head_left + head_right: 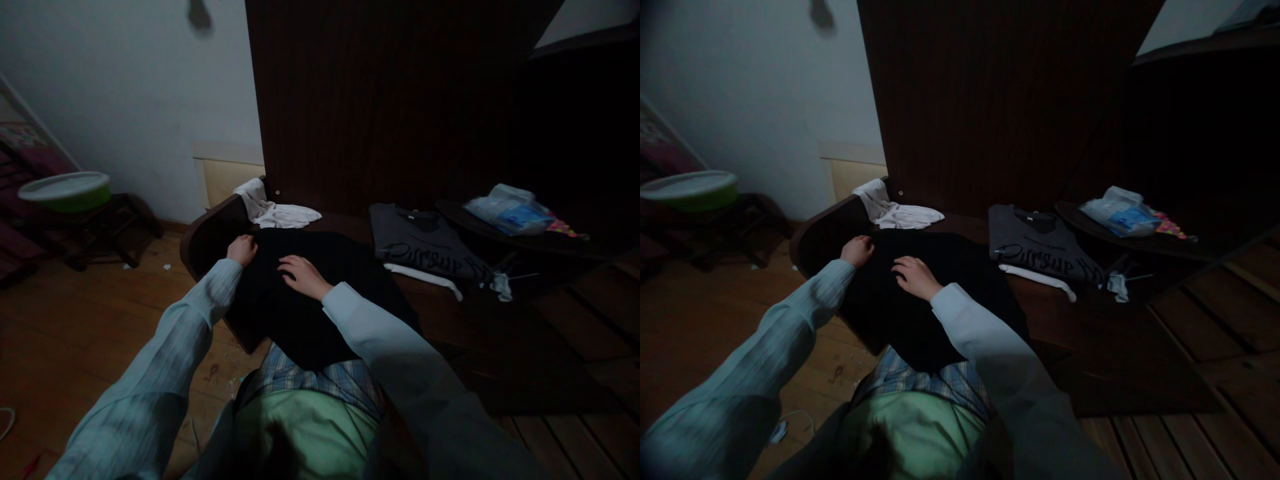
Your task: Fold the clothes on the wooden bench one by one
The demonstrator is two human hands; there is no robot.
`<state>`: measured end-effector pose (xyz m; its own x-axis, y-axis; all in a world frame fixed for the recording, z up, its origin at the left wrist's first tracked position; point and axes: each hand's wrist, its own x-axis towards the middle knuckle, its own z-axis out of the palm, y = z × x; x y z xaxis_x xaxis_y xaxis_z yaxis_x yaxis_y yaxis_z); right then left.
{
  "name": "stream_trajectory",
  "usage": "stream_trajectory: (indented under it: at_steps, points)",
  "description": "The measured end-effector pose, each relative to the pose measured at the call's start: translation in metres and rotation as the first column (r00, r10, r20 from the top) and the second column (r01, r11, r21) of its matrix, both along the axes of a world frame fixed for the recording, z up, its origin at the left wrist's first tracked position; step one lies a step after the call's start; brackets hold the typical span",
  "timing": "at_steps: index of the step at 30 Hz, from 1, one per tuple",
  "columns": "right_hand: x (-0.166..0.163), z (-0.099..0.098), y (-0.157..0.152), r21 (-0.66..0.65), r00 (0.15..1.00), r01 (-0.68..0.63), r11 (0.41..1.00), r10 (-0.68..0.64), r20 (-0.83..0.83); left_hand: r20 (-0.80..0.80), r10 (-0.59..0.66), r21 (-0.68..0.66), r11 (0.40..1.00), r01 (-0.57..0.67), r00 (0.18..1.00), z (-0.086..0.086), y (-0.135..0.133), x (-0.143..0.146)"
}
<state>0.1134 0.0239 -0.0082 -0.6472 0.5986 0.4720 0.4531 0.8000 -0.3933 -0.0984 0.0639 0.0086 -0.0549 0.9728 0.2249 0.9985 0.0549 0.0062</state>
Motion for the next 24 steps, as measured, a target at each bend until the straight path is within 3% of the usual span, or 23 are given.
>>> stream_trajectory:
  at_steps: [5,10,12,13,15,18,20,24]
  points:
    - [-0.004,-0.003,-0.005,-0.033,0.994,0.094,0.995,-0.092,0.063,0.016,-0.046,0.002,0.999,0.046,0.999,0.0,0.0,0.0]
    - [0.012,0.013,0.014,-0.158,0.993,0.062,0.985,-0.045,0.109,0.034,-0.011,0.103,0.995,0.007,0.999,-0.004,0.001,-0.002]
    - [0.029,0.026,0.034,-0.158,0.97,0.225,0.961,-0.207,0.125,0.092,0.013,0.134,0.991,-0.026,0.996,-0.004,0.003,-0.003]
    - [0.039,0.032,0.044,-0.13,0.931,0.356,0.925,-0.339,0.135,0.116,0.024,0.133,0.99,-0.04,0.993,-0.004,0.004,-0.004]
    - [0.06,0.042,0.066,-0.097,0.784,0.613,0.785,-0.588,0.2,0.134,0.047,0.083,0.995,-0.058,0.99,0.001,0.008,-0.006]
    - [0.083,0.046,0.088,-0.097,0.595,0.783,0.614,-0.694,0.406,0.085,0.071,-0.044,0.997,-0.067,0.994,0.012,0.018,-0.01]
    - [0.09,0.042,0.095,-0.108,0.557,0.802,0.587,-0.671,0.49,0.025,0.07,-0.074,0.995,-0.068,0.997,0.02,0.026,-0.012]
    - [0.093,0.03,0.095,-0.106,0.573,0.787,0.608,-0.655,0.492,-0.051,0.049,-0.185,0.981,-0.058,0.997,0.027,0.038,-0.011]
